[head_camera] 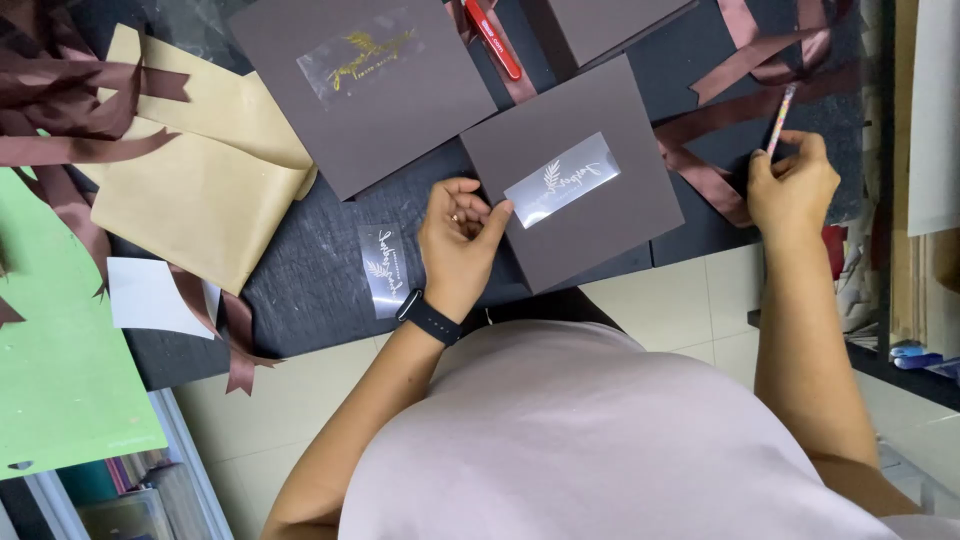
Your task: Applying gold foil decals to brown gift boxes using a mini heat press and parchment paper
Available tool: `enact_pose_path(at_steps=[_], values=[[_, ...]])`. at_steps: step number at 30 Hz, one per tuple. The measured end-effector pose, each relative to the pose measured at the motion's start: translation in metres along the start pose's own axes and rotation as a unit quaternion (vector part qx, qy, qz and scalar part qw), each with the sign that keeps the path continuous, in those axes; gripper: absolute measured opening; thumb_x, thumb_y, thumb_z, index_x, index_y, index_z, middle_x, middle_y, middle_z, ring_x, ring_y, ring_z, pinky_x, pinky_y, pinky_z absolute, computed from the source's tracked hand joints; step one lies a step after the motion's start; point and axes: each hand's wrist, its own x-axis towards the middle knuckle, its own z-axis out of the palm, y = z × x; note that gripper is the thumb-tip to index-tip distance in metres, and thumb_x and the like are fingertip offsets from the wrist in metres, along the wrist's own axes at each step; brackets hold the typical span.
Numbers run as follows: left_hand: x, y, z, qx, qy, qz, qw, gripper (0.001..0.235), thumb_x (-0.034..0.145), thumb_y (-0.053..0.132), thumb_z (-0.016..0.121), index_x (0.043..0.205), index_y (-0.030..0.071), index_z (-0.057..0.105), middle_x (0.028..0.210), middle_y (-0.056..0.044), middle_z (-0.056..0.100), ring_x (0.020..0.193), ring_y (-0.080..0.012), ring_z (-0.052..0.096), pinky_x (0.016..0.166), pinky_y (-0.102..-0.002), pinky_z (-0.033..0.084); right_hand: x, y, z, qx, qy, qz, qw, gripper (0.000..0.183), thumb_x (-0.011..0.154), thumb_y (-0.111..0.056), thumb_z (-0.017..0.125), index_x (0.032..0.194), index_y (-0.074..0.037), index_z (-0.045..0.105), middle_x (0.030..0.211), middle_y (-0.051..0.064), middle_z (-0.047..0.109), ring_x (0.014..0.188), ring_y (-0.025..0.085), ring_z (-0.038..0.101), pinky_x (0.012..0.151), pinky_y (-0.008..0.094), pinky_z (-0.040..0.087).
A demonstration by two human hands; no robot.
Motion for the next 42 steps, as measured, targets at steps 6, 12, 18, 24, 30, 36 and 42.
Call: enact_pose_path(at_steps=[6,12,18,24,30,36,42], values=[[-0.002,0.000,-0.006,-0.016,-0.015,-0.047,0.999,0.024,0.087,0.018,0.079,0.105,0.013,0.063,0.081,0.002,0.067,0.075,-0.0069,0.065,0.068,-0.020,0.052,0.002,-0.013,-0.008,-0.002,-0.027,0.035,0.999,0.024,0.100,-0.023,0.071,0.121,-0.011,0.069,0.077,-0.002,0.068,0.079,0.025,0.069,0.082,0.042,0.052],[0.008,0.006,0.001,0.050,0.007,-0.059,0.997,0.033,0.080,0.029,0.087,0.091,0.016,0.059,0.071,0.005,0.062,0.062,-0.0046,0.055,0.062,-0.021,0.050,-0.017,-0.087,-0.035,0.044,0.108,-0.209,0.971,0.003,0.104,0.002,0.078,0.107,0.002,0.078,0.092,0.014,0.066,0.079,0.027,0.061,0.072,0.041,0.049],[0.017,-0.025,0.004,0.050,0.024,0.000,0.998,0.038,0.074,0.023,0.094,0.092,0.010,0.062,0.070,-0.001,0.067,0.060,-0.0064,0.062,0.056,-0.020,0.052,-0.051,-0.196,-0.017,0.196,0.037,-0.224,0.954,0.008,0.091,-0.003,0.089,0.094,-0.008,0.084,0.077,0.004,0.070,0.062,0.021,0.064,0.060,0.030,0.051],[0.017,-0.026,0.005,0.042,0.023,-0.001,0.999,0.039,0.073,0.022,0.094,0.092,0.011,0.062,0.069,0.000,0.068,0.060,-0.0058,0.062,0.056,-0.019,0.052,-0.059,-0.210,-0.013,0.196,0.036,-0.216,0.956,0.009,0.085,0.004,0.087,0.090,0.000,0.082,0.078,0.010,0.070,0.065,0.025,0.068,0.060,0.029,0.051],[0.019,-0.020,0.002,0.035,0.007,-0.001,0.999,0.040,0.073,0.021,0.094,0.093,0.010,0.060,0.069,-0.001,0.067,0.061,-0.0056,0.062,0.056,-0.019,0.052,-0.056,-0.208,-0.008,0.191,0.032,-0.198,0.961,0.011,0.081,0.003,0.090,0.088,-0.001,0.082,0.072,0.008,0.067,0.064,0.023,0.067,0.056,0.029,0.052],[0.022,-0.024,0.002,0.031,-0.001,0.010,0.999,0.040,0.073,0.019,0.094,0.091,0.010,0.060,0.069,-0.002,0.067,0.060,-0.0060,0.062,0.055,-0.018,0.052,-0.051,-0.202,-0.002,0.183,0.036,-0.194,0.963,0.010,0.080,-0.001,0.090,0.084,-0.006,0.082,0.066,0.005,0.063,0.060,0.025,0.065,0.054,0.029,0.050],[0.021,-0.026,0.002,0.015,-0.001,0.008,1.000,0.036,0.074,0.016,0.092,0.090,0.010,0.061,0.069,-0.001,0.067,0.060,-0.0049,0.063,0.055,-0.018,0.052,-0.050,-0.197,-0.008,0.190,0.038,-0.214,0.957,0.011,0.089,0.003,0.083,0.096,-0.005,0.083,0.072,0.006,0.069,0.060,0.022,0.064,0.055,0.029,0.049]])
